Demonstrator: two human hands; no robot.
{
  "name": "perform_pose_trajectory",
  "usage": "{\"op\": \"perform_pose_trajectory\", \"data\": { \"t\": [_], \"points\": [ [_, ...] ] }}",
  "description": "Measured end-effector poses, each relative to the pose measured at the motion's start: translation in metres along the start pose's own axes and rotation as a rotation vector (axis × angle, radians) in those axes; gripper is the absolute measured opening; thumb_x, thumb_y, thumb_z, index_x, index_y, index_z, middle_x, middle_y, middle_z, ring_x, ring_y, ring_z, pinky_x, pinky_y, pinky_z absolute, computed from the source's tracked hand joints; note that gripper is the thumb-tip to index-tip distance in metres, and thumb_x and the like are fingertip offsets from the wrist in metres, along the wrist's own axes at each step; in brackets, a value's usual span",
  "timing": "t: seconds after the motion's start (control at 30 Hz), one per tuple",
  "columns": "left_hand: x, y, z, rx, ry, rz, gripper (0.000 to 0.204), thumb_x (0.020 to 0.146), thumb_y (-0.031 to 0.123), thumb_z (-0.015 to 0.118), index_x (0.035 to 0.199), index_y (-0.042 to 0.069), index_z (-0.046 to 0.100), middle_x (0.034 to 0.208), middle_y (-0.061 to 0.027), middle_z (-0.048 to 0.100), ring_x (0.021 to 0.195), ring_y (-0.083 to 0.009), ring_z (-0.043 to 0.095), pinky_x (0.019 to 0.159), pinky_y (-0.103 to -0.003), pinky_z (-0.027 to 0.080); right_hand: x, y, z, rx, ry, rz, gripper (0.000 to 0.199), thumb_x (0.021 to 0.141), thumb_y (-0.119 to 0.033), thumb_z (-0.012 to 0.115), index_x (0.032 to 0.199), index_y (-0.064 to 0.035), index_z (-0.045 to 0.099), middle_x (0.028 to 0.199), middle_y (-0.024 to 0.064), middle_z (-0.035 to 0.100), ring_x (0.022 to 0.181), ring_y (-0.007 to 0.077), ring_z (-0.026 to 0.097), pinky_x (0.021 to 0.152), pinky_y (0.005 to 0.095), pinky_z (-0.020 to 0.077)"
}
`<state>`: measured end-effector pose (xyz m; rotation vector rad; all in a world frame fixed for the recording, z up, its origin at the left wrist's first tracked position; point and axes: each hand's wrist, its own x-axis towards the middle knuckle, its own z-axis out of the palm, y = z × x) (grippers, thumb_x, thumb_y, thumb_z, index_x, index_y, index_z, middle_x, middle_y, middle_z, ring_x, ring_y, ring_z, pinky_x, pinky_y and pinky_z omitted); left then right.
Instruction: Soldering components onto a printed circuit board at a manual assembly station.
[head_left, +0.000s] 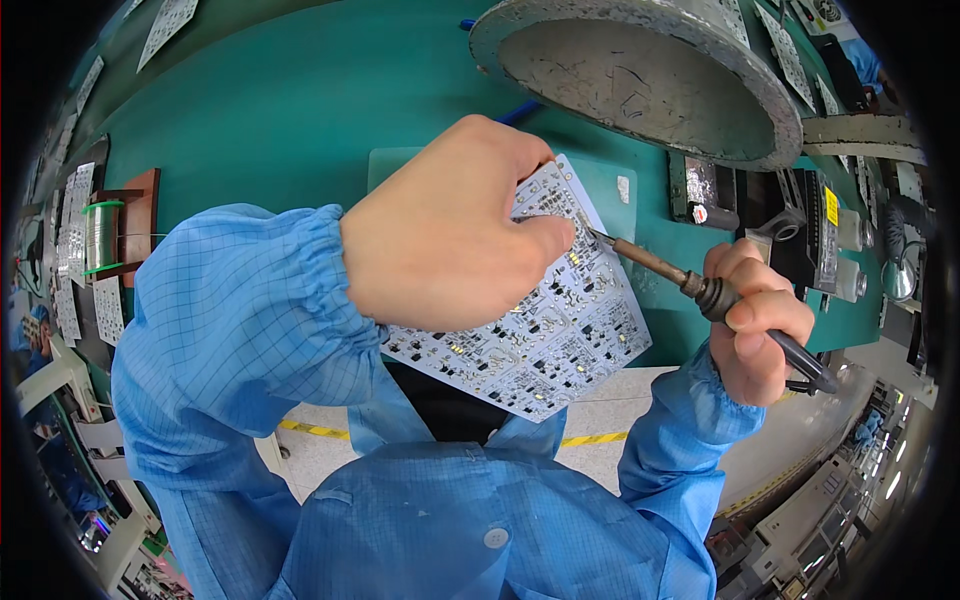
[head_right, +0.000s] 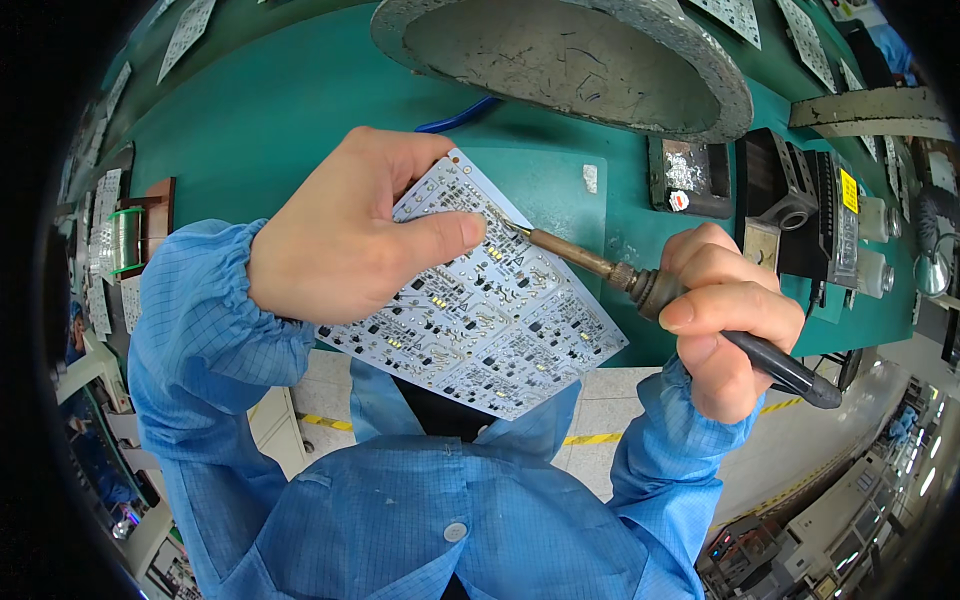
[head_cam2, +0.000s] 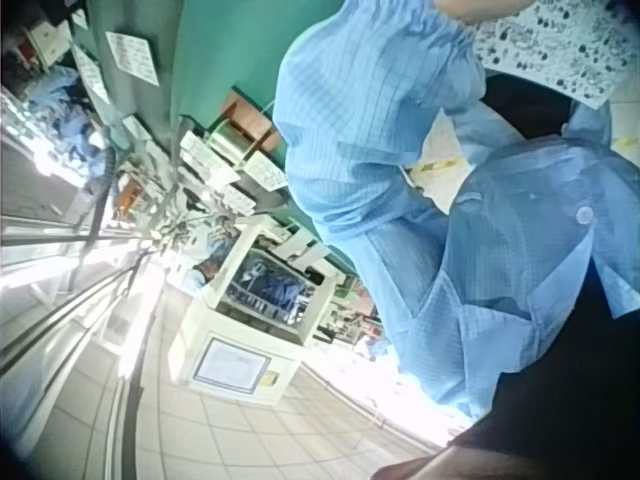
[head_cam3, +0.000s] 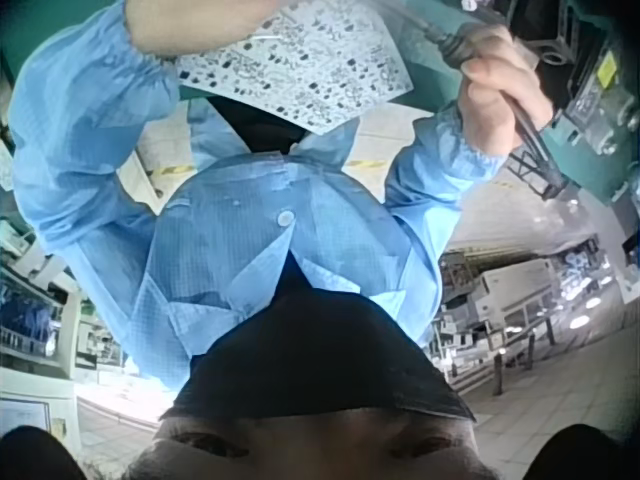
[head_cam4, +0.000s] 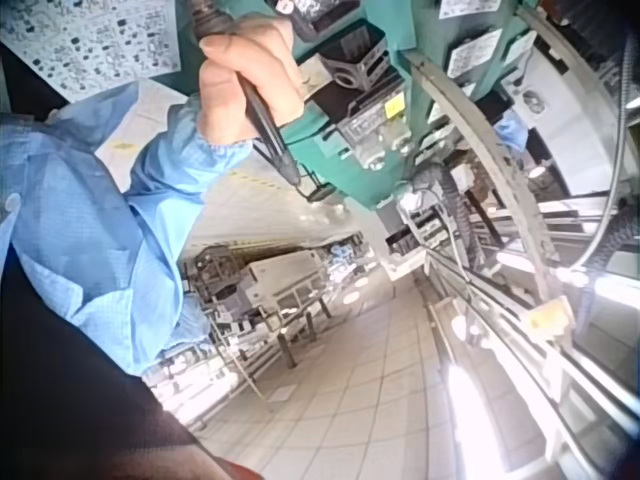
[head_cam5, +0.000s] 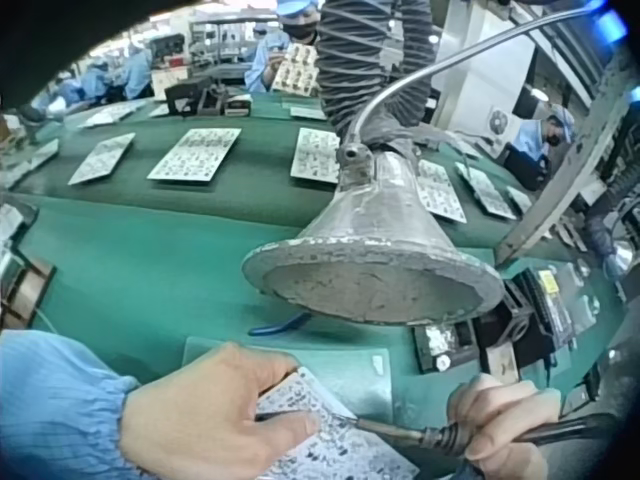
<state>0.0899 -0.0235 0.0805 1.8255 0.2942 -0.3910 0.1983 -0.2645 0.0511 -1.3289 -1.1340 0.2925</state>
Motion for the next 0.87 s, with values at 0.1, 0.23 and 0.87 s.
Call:
{"op": "perform_pose_trajectory", "data": {
  "t": [0.1,0.23,0.87],
  "points": [
    [-0.0013,0.0026,-0.0003,0.025,0.001,0.017,0.024,0.084,0.007,0.059,0.105,-0.006,0.061,0.091,-0.011,0.069,0.08,-0.0143,0.063,0.072,-0.029,0.05,0.003,0.0,0.0011,0.063,0.079,-0.028,0.018,0.072,-0.018,0.066,0.077,-0.0007,0.063,0.061,0.0073,0.049,0.057,0.0216,0.041,0.056,0.0369,0.0341],
    [-0.0001,-0.0009,0.0023,0.082,0.031,0.061,0.024,0.084,0.008,0.06,0.104,-0.006,0.061,0.09,-0.0113,0.069,0.079,-0.0139,0.063,0.071,-0.03,0.05,0.0039,-0.0015,-0.001,0.049,0.09,-0.036,0.02,0.065,-0.018,0.063,0.074,-0.0011,0.062,0.06,0.0071,0.049,0.056,0.0213,0.039,0.056,0.0368,0.0335],
    [-0.0007,-0.0003,0.003,0.038,0.029,0.061,0.025,0.084,0.008,0.061,0.105,-0.006,0.061,0.091,-0.011,0.068,0.081,-0.0137,0.062,0.073,-0.03,0.05,0.007,-0.0013,-0.0041,0.051,0.06,-0.044,0.021,0.062,-0.018,0.06,0.074,-0.001,0.062,0.059,0.008,0.049,0.056,0.0215,0.04,0.056,0.0376,0.0338]
  ]
}}
